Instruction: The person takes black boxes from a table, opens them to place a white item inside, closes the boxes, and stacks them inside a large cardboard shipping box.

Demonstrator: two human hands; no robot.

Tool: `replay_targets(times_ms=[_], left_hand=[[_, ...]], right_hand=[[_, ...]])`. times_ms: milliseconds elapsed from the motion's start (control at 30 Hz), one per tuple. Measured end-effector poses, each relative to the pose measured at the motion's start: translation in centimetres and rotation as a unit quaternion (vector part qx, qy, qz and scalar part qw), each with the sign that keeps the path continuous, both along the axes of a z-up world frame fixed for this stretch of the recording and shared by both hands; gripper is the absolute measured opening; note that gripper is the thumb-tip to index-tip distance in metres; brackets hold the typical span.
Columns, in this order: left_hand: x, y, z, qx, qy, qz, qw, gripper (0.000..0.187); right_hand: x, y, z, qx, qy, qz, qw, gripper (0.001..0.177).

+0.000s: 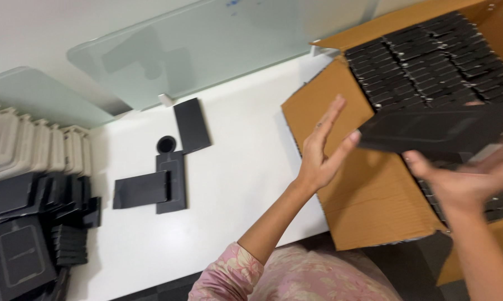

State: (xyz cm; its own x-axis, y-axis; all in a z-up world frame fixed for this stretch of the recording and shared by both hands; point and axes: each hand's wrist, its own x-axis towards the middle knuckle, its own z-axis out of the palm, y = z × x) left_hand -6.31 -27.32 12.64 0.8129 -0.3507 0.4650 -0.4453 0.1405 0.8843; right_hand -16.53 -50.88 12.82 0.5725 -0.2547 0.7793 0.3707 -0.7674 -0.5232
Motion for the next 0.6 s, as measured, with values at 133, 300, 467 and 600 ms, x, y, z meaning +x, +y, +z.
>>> replay_targets(times_ms=[133,300,467,600], left_hand=[[1.5,-6.0,-3.9,0.094,0.082,0.021,0.992,0.081],[2.1,-12.7,-7.8,0.184,0.055,0.041,0.980,0.083],[2.1,-18.4,-9.3,0.233,0.033,0.091,0.968,0.085],[1.5,-21.3,-9.6,0.300,0.057,0.164,0.938,0.083]], right_hand=[[-3.7,-9.4,-2.5,0.187,0.195,-0.094,0.958,0.062],[-4.4,-20.0,-5.1,0.187,0.230,-0.160,0.942,0.058],[-5.3,-29.3,-8.8,0.149,0.263,-0.207,0.930,0.058],[-5.0,-34.1,-12.3,0.100,0.340,-0.267,0.896,0.060]])
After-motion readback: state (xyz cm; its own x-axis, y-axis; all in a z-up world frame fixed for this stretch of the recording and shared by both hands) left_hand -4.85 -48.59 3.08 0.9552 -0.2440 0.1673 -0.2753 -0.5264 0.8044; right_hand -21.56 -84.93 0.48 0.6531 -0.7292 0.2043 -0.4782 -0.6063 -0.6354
